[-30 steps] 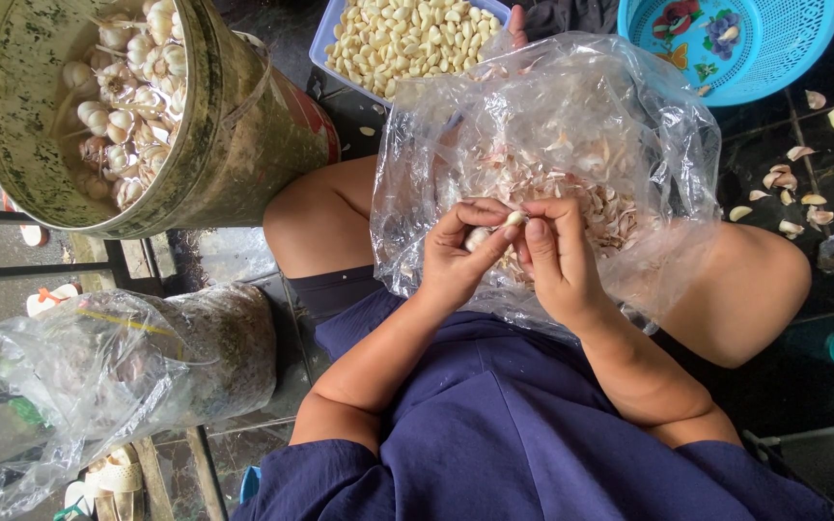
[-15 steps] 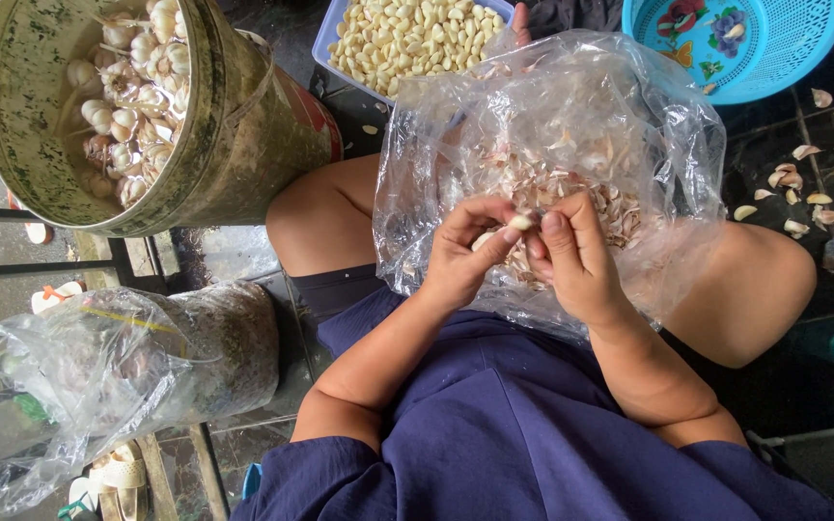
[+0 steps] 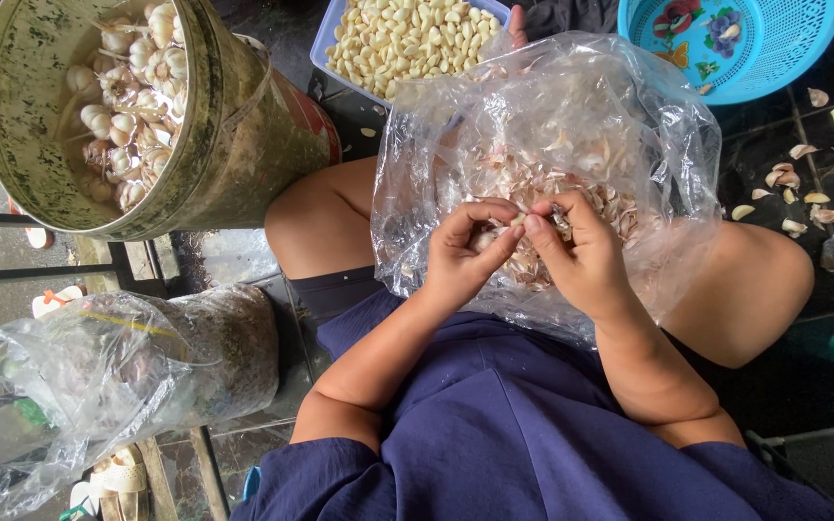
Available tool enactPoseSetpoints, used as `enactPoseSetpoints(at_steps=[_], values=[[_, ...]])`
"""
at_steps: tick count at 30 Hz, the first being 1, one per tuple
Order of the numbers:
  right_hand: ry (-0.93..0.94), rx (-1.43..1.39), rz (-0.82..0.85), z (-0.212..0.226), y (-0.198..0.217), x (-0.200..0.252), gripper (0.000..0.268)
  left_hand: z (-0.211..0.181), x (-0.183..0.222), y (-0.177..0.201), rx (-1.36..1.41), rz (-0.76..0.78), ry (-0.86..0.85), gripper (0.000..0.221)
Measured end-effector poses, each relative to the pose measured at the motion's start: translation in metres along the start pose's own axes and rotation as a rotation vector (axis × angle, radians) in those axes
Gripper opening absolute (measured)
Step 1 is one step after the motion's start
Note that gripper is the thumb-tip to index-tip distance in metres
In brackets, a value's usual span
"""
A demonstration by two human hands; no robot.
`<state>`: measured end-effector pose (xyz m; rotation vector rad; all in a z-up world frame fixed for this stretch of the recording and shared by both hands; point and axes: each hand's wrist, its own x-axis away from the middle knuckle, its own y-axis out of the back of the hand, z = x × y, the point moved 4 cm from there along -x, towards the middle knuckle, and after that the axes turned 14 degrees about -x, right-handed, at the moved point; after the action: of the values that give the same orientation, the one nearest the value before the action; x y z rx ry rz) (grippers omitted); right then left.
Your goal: The person sits cross-legged and peels garlic cloves by hand, removing the outer skins and placing the peeled cloves into a nearby container. Garlic skins are discarded into a plastic bag on the lap.
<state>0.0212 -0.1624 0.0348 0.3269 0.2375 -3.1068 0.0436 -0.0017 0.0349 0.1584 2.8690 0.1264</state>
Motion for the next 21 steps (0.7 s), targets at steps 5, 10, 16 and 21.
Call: enactPoseSetpoints(at_steps=[5, 10, 16, 21], values=[[-0.041, 0.037, 0.013, -0.012, 0.013, 0.001, 0.012, -0.01, -0.006, 0.004, -0.131, 0.04, -0.08, 0.018], [-0.098, -0.051, 0.008, -0.017, 0.013, 0.003, 0.008, -0.008, -0.003, 0.003, -0.014, 0.049, -0.038, 0.016], [-0.047, 0.011, 0.015, 0.009, 0.007, -0.005, 0.014, -0.018, -0.009, 0.008, -0.145, 0.046, -0.108, 0.013], [0.073, 0.149, 0.063, 0.017, 0.009, -0.005, 0.007, -0.04, -0.014, 0.011, -0.285, 0.115, -0.272, 0.011]])
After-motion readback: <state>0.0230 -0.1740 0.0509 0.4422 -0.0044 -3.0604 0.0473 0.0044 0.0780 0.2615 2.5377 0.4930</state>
